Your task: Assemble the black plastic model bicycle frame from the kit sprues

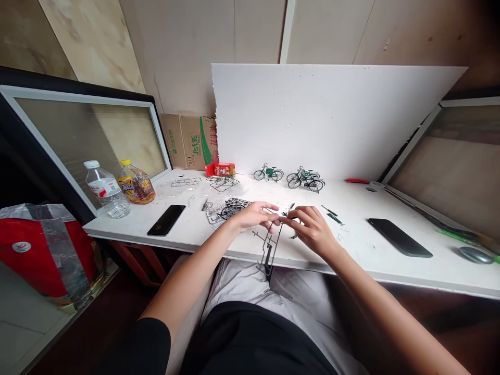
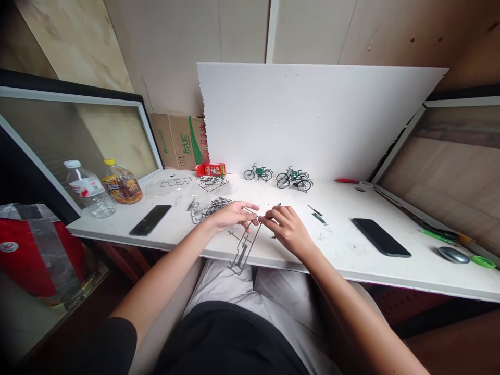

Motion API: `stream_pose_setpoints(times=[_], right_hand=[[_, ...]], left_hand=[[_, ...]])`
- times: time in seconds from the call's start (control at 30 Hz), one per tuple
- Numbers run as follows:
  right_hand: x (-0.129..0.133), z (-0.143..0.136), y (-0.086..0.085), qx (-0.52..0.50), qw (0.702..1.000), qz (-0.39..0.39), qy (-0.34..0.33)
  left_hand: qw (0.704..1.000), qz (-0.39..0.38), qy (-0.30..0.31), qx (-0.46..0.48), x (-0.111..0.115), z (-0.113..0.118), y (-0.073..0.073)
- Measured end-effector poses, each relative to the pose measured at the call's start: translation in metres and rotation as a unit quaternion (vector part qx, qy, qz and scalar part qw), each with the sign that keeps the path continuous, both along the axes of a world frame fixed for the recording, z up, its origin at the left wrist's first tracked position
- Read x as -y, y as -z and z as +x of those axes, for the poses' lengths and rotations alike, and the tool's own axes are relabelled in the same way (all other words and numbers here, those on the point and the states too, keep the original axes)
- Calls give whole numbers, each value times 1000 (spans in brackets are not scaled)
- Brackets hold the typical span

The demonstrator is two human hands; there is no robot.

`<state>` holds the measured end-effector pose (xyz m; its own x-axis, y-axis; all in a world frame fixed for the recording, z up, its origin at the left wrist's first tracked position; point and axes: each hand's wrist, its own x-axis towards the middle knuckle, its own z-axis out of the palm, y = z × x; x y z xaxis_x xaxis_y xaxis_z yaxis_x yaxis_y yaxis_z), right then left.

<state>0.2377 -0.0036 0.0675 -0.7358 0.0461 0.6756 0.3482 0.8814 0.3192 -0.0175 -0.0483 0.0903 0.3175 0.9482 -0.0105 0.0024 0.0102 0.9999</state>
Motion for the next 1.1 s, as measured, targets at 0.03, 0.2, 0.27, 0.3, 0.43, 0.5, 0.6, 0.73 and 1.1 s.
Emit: stream_pose_setpoints(times=[0.03, 0.2, 0.27, 0.3, 0.43, 0.5, 0.6, 0.73, 1.1], right_hand=[[-1, 1, 1, -1, 1000, 8, -3], [-6, 4, 7, -58, 996, 61, -12], [-8, 6, 7, -92, 993, 76, -2], [-8, 7, 7, -108, 991, 83, 6], [-12, 11, 1, -141, 985, 100, 25], [-14, 12, 0, -153, 983, 95, 34], [-16, 13, -1, -176, 979, 83, 52], [-17, 15, -1, -192, 976, 80, 65], [-12, 1, 5, -79, 996, -8, 32]], left_hand=[[1000, -4, 2, 7, 0, 0, -1], [993, -28, 43, 104, -5, -5, -2], [983, -47, 61, 169, -7, -6, -2], [976, -61, 66, 201, -8, -6, -1], [941, -146, 78, 294, -9, -4, 0], [921, -155, 76, 350, -7, 0, 2], [896, -136, 41, 422, -6, 9, 7], [904, -80, 18, 419, -6, 22, 16], [981, 31, -46, 187, 2, 53, 25]])
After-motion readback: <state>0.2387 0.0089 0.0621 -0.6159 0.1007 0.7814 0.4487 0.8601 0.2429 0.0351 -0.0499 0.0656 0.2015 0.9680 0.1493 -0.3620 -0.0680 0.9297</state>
